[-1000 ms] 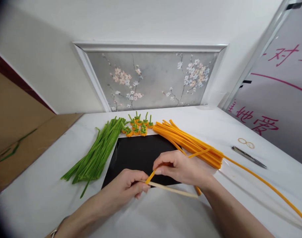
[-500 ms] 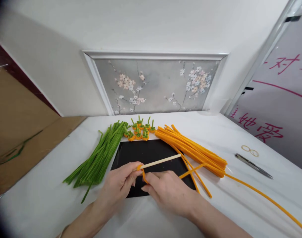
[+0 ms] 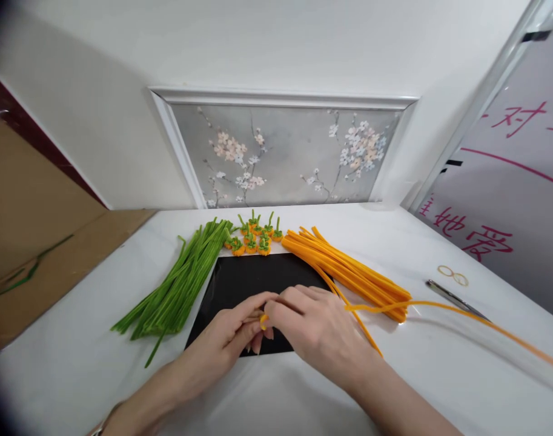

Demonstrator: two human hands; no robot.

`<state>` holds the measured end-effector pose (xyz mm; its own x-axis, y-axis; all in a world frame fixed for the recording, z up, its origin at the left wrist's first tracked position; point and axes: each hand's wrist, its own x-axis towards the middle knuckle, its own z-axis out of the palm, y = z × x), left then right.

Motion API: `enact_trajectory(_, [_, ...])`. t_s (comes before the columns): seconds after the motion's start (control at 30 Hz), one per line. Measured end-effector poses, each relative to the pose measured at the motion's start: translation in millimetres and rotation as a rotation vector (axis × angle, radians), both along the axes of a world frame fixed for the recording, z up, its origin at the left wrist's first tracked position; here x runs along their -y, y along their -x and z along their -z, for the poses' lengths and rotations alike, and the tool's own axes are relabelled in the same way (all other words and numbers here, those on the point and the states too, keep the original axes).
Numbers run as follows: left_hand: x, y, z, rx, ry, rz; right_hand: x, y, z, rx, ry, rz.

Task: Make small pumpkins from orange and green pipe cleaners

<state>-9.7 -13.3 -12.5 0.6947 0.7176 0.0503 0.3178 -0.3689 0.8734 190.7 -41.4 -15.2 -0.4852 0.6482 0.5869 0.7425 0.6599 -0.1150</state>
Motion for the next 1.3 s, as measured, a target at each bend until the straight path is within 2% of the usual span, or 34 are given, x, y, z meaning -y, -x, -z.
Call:
enact_trajectory(0.17, [1,2,-2.5,-0.019,0.082,0.045,-11,-7,-9.5,-0.119,0.218,-0.031])
enact_trajectory(0.33, [4,1,-6.4,-0.03,0.121,0.066,-17,-16,-10.5,-0.156,0.394,-0.023])
enact_trajectory(0.47, [6,0,-1.6,0.043,0.148,0.092,-21,-21,-8.2,-0.13,0.602,-0.099])
enact_trajectory(0.57, [6,1,1.4,0.129,0.139,0.036,-21,-19,-2.9,-0.089,0.707,-0.168])
enact_trajectory(0.63, [4,2,0.6,0.133,0.066,-0.048,-18,-13,0.5,-0.071,0.648,-0.151])
enact_trajectory(0.73, [-1,4,-2.4,0.004,-0.143,-0.17,-8,-2,3.0,0.043,0.513,-0.046])
enact_trajectory(0.87, [-9,7,1.4,-0.134,-0.322,-0.228,5,5,4.0,0.225,0.352,-0.011])
enact_trajectory(1.1, [-15,9,24.0,-0.238,-0.441,-0.182,5,2,3.2,0.149,0.091,-0.065])
enact_trajectory(1.17, [-14,8,22.9,-0.257,-0.422,-0.142,2,0,-0.6,0.103,0.055,-0.048])
enact_trajectory(1.3, [-8,5,10.0,-0.217,-0.322,-0.023,-5,-9,-7.2,-0.044,0.072,0.008])
